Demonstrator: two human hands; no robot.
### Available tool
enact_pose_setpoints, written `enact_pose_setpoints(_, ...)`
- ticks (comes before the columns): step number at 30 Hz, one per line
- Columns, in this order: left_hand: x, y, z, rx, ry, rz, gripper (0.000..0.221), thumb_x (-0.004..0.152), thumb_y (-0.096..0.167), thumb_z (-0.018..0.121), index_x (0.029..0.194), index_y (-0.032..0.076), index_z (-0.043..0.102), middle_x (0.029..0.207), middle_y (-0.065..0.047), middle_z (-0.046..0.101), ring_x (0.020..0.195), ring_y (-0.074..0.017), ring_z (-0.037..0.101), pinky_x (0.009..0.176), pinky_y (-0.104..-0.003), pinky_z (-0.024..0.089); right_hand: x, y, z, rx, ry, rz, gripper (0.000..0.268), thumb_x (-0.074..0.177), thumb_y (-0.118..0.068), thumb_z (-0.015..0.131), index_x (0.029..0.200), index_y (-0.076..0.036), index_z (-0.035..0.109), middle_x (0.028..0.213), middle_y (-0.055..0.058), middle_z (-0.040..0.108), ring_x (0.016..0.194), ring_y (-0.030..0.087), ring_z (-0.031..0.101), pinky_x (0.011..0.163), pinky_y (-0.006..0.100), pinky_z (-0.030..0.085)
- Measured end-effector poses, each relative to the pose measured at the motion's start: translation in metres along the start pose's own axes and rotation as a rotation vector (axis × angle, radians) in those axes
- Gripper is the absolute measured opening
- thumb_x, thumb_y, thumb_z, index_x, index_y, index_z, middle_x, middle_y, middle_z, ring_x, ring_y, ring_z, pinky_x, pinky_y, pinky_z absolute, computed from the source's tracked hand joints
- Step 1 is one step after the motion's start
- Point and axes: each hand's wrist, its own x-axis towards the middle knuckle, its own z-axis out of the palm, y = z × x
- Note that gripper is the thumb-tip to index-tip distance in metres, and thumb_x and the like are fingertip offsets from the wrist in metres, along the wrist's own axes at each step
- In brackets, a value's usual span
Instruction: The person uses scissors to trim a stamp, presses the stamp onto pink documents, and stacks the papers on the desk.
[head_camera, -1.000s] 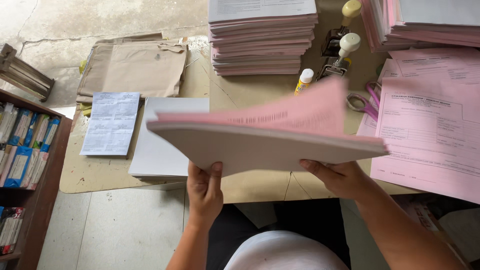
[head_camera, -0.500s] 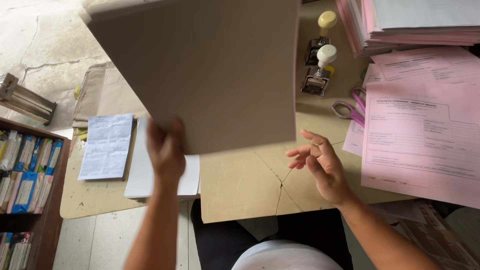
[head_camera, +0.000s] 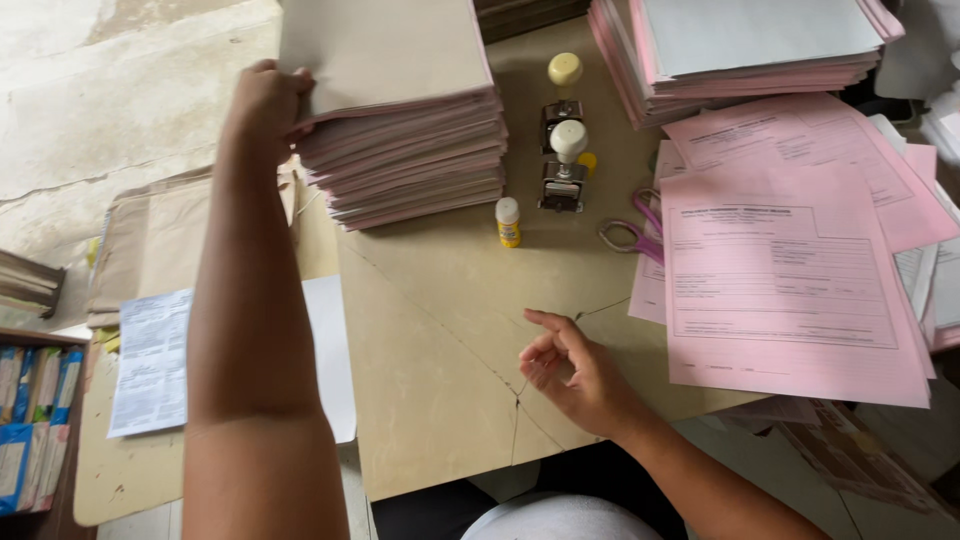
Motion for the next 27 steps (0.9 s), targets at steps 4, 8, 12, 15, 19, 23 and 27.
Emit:
enact_pose_setpoints(4,-0.014,0.011,-0.005,0.185,0.045,-0.117,0.013,0.100,0.027,0.066,0.101,0.015,0.062,0.085,-0.003,0.064,0.065,-0.0153,0.062,0.045,-0.033,0.049,-0.002,0.001,0.003,-0.007,-0.041,-0.042,0.056,0.094,-0.027,0.069,0.143,-0.009,0.052,0.096,0.003,0.072,0.087,0.012,0.067,0.085,0.025,0.057)
enact_pose_setpoints(8,-0.023,0.038,-0.006,0.580,0.072,-0.145,0.042,0.093,0.038,0.072,0.120,0.007,0.069,0.108,-0.008,0.071,0.091,-0.0267,0.067,0.079,-0.042,0.051,-0.001,0.002,-0.001,-0.069,-0.072,-0.112,0.053,0.094,-0.021,0.070,0.142,-0.014,0.051,0.099,0.004,0.074,0.088,0.014,0.072,0.087,0.027,0.060)
enact_pose_setpoints(12,-0.037,0.080,0.020,1.150,0.115,-0.141,0.085,0.100,0.064,0.062,0.151,0.003,0.033,0.136,-0.021,0.063,0.127,-0.0426,0.056,0.100,-0.056,0.044,-0.006,-0.012,-0.028,-0.012,-0.122,-0.060,0.054,0.095,-0.022,0.070,0.145,-0.015,0.049,0.102,0.003,0.070,0.092,0.014,0.066,0.091,0.029,0.056)
enact_pose_setpoints(15,-0.065,0.104,0.067,0.967,0.184,0.488,0.069,0.099,0.042,0.083,0.147,0.010,0.046,0.129,-0.026,0.045,0.109,-0.0503,0.057,0.088,-0.062,0.046,-0.011,-0.020,-0.053,-0.021,-0.053,-0.223,0.048,0.096,-0.019,0.071,0.140,-0.015,0.054,0.106,0.008,0.074,0.089,0.014,0.070,0.086,0.028,0.060)
enact_pose_setpoints(19,-0.079,0.141,0.180,0.959,0.230,1.162,0.054,0.094,0.053,0.091,0.118,0.008,0.074,0.107,-0.020,0.070,0.095,-0.0409,0.062,0.078,-0.050,0.049,-0.018,-0.012,-0.067,-0.042,0.034,-0.115,0.028,0.097,-0.020,0.066,0.124,-0.015,0.065,0.088,-0.001,0.071,0.072,0.010,0.059,0.067,0.025,0.056)
enact_pose_setpoints(23,-0.124,0.179,0.294,0.981,-0.095,1.269,0.060,0.085,0.068,0.084,0.125,0.026,0.072,0.118,-0.005,0.072,0.107,-0.0298,0.062,0.090,-0.049,0.045,-0.029,0.014,-0.059,-0.128,-0.026,-0.230,0.021,0.097,-0.011,0.070,0.117,-0.008,0.067,0.084,0.003,0.072,0.061,0.009,0.063,0.055,0.023,0.061)
enact_pose_setpoints(27,-0.113,0.172,0.385,0.976,-0.240,1.395,0.063,0.077,0.062,0.089,0.121,0.022,0.070,0.120,-0.004,0.067,0.107,-0.0268,0.061,0.080,-0.047,0.051,-0.030,0.007,-0.065,-0.082,0.016,-0.343,0.015,0.098,-0.010,0.070,0.112,-0.006,0.069,0.084,0.006,0.070,0.065,0.014,0.065,0.062,0.028,0.061)
